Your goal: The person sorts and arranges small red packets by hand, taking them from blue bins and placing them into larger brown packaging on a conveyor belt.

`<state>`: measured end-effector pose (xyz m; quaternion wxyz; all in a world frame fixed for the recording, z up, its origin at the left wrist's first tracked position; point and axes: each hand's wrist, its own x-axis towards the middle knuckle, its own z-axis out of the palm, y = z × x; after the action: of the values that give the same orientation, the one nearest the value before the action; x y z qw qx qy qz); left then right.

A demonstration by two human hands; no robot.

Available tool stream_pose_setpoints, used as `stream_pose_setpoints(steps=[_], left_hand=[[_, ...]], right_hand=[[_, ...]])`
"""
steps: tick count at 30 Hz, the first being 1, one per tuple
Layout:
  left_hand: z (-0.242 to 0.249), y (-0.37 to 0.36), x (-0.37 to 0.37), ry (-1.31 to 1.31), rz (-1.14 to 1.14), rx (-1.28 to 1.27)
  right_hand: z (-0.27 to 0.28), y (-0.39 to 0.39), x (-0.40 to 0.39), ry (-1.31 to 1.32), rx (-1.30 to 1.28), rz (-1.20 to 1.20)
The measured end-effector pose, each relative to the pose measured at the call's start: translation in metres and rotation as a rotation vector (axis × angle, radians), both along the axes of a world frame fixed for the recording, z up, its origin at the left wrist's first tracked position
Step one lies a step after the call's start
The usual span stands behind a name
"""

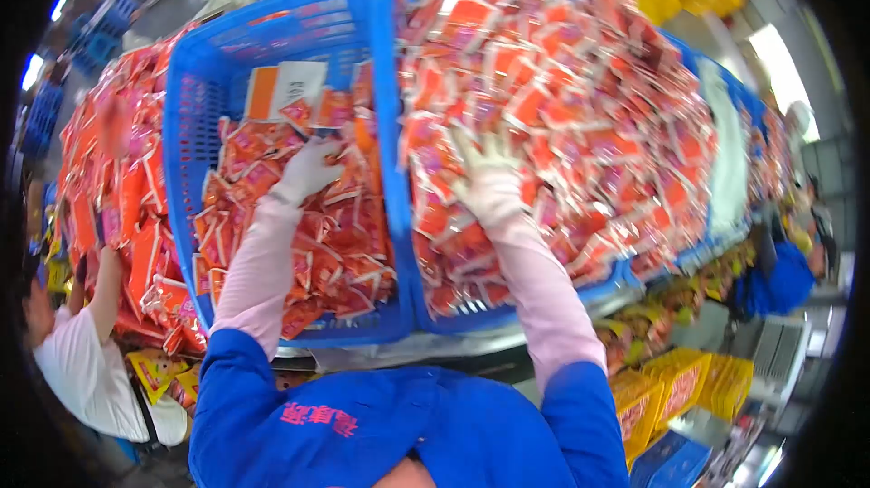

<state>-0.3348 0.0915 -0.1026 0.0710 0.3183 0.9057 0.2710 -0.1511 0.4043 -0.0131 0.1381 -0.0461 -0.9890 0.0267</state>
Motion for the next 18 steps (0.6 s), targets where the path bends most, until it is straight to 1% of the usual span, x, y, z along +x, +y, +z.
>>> stream_pose_setpoints(steps=[1, 2, 3, 4, 5, 6, 7, 8, 9, 10, 11, 12, 13, 14, 15, 16, 17, 18], left_hand=[[0.030, -0.007, 0.027, -0.194, -0.019, -0.052], [0.005, -0.024, 0.052, -0.189, -0.097, 0.238], [0.039, -0.031, 0.089, -0.291, -0.083, 0.022], [0.045, -0.036, 0.116, -0.253, -0.106, -0.176], [0.053, -0.040, 0.151, -0.187, -0.140, -0.184], [0.056, -0.041, 0.181, -0.196, -0.170, -0.250], [0.062, -0.040, 0.207, -0.112, -0.192, -0.343], [0.062, -0.042, 0.226, -0.001, -0.182, -0.294], [0.068, -0.043, 0.236, 0.039, -0.158, -0.286], [0.075, -0.044, 0.245, 0.079, -0.125, -0.278], [0.080, -0.046, 0.252, 0.093, -0.124, -0.272], [0.085, -0.047, 0.258, 0.162, -0.097, -0.196], [0.091, -0.049, 0.264, 0.229, -0.072, -0.126], [0.101, -0.049, 0.274, 0.242, -0.065, -0.126], [0.116, -0.048, 0.285, 0.186, 0.022, 0.015], [0.127, -0.047, 0.294, 0.132, 0.103, 0.155], [0.129, -0.050, 0.303, 0.122, 0.152, 0.225], [0.126, -0.054, 0.312, 0.113, 0.203, 0.300]], right_hand=[[0.006, -0.003, 0.006, 0.019, -0.016, 0.025], [0.008, -0.010, 0.012, 0.049, -0.038, 0.060], [0.003, -0.015, 0.024, 0.028, -0.074, 0.095], [-0.004, -0.021, 0.038, 0.010, -0.115, 0.118], [-0.005, -0.029, 0.055, -0.034, -0.110, 0.092], [-0.004, -0.031, 0.072, -0.082, -0.101, 0.070], [0.000, -0.031, 0.091, -0.124, -0.092, 0.074], [0.000, -0.035, 0.114, -0.169, -0.095, 0.082], [0.001, -0.035, 0.134, -0.107, -0.030, 0.113], [0.002, -0.030, 0.147, -0.094, -0.027, 0.100], [0.006, -0.019, 0.154, -0.077, -0.184, 0.135], [0.015, -0.007, 0.156, -0.061, -0.341, 0.178], [0.063, -0.003, 0.157, -0.137, -0.482, 0.073], [0.077, 0.025, 0.151, -0.124, -0.572, 0.071], [0.110, 0.045, 0.145, 0.024, -0.622, -0.030], [0.128, 0.070, 0.137, 0.288, -0.512, -0.210], [0.120, 0.131, 0.116, 0.489, -0.248, -0.260], [0.109, 0.193, 0.098, 0.588, -0.048, -0.426]])
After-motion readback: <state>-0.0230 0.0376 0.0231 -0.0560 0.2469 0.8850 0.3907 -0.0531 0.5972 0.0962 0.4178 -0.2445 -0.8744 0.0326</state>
